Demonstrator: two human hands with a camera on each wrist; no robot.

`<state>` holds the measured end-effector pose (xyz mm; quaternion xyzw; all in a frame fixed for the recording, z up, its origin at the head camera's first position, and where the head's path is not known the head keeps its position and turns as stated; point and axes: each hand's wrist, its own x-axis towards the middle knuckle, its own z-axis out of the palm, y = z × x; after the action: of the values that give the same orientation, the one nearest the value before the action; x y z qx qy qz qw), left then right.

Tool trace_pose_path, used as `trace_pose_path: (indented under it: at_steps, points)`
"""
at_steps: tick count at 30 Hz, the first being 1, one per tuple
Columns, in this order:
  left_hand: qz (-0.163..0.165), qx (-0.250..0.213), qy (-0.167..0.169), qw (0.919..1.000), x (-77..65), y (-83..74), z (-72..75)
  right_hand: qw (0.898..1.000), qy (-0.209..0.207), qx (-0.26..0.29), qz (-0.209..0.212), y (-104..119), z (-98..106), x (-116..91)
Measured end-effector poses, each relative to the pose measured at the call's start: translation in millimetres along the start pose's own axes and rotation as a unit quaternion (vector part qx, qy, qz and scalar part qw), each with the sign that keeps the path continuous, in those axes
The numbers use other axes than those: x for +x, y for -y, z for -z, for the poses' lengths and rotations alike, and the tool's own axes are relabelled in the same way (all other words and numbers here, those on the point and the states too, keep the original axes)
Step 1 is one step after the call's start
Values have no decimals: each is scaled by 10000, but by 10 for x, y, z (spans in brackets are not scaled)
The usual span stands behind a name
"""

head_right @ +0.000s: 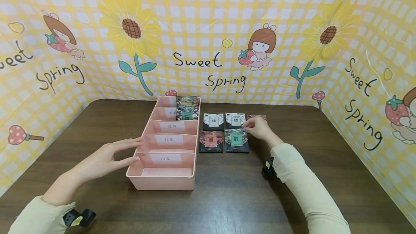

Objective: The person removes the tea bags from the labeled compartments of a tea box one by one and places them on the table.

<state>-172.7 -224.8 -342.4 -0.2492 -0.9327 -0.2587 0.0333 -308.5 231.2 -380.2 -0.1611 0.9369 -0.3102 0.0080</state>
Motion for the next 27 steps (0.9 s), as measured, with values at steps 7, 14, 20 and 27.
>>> trace_pose_path:
  at_steps: [7, 14, 20, 27]
  points:
    - [12, -36, 24, 10000, 2, 1, 3, 10000, 7, -31, -44, -12, -1, -3]
    - [-2, -2, -13, 10000, 0, 11, -5, 9998, -94, -124, -89, -24, 5, -4]
    - [-1, -10, -22, 10000, -3, 7, -4, 9996, -170, -102, -192, -23, 14, -4]
    - [-19, -32, -20, 10000, -2, 10, -2, 9997, -151, -113, -152, -20, 10, -14]
